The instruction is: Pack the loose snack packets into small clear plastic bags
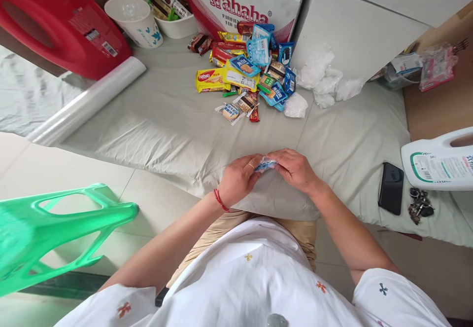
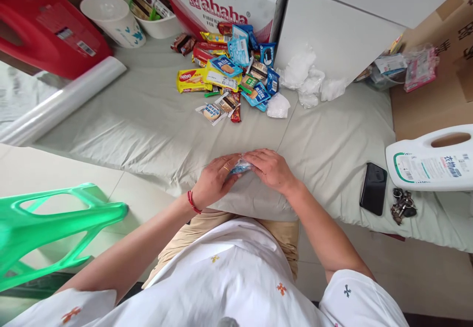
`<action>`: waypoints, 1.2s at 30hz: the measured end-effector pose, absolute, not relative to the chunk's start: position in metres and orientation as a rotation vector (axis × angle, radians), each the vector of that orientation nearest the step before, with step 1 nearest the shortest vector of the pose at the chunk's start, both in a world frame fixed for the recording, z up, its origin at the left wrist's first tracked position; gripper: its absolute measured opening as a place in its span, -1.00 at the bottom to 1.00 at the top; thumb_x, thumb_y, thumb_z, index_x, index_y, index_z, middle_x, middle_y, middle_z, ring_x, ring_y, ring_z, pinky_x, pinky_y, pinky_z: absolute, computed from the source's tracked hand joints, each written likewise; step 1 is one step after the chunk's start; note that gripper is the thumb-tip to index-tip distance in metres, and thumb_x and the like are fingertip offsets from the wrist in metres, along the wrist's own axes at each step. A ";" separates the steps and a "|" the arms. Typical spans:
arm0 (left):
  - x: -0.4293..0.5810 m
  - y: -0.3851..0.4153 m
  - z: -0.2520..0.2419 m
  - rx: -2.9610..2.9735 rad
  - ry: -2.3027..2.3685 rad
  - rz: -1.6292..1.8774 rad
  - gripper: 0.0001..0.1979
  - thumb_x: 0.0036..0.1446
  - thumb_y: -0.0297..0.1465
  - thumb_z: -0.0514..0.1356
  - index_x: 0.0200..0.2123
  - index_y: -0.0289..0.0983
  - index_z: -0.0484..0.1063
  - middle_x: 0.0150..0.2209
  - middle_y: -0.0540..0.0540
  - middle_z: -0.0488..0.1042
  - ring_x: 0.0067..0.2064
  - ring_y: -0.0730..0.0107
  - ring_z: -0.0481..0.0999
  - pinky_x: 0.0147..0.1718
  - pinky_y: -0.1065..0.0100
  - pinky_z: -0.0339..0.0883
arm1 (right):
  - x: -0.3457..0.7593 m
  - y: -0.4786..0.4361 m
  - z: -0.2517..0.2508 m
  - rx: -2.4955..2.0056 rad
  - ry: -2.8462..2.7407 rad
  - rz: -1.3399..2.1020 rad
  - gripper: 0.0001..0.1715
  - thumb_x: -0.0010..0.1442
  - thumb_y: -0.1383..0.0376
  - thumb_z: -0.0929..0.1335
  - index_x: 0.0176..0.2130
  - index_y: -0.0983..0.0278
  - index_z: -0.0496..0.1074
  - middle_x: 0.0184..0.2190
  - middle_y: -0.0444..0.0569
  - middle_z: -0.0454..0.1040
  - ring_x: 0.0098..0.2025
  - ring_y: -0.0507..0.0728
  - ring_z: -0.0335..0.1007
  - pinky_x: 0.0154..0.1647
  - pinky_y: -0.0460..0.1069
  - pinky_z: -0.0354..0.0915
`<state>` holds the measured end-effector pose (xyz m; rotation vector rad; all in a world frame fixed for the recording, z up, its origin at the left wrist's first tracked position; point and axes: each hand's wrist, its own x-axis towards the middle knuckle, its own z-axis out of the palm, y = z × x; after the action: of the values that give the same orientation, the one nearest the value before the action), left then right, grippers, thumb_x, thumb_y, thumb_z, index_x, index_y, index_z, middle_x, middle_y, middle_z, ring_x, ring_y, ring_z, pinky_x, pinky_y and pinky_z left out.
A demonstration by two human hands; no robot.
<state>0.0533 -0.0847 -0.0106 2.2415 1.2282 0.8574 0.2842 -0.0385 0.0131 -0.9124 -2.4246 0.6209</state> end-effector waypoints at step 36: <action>0.062 -0.069 0.003 1.417 1.184 0.761 -0.69 0.21 -0.14 0.20 -0.34 -0.25 0.58 -0.47 -0.03 0.53 -0.46 0.40 0.41 -0.46 0.40 0.26 | 0.250 -0.083 0.004 -1.369 -1.081 1.560 -0.45 0.11 -0.16 0.50 -0.43 0.24 0.43 -0.53 -0.19 0.27 -0.49 0.01 0.16 -0.47 -0.07 0.22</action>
<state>0.0619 -0.0689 0.0034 1.4168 1.1844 0.7608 0.2505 -0.0831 0.0041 -1.3694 -1.0805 1.5598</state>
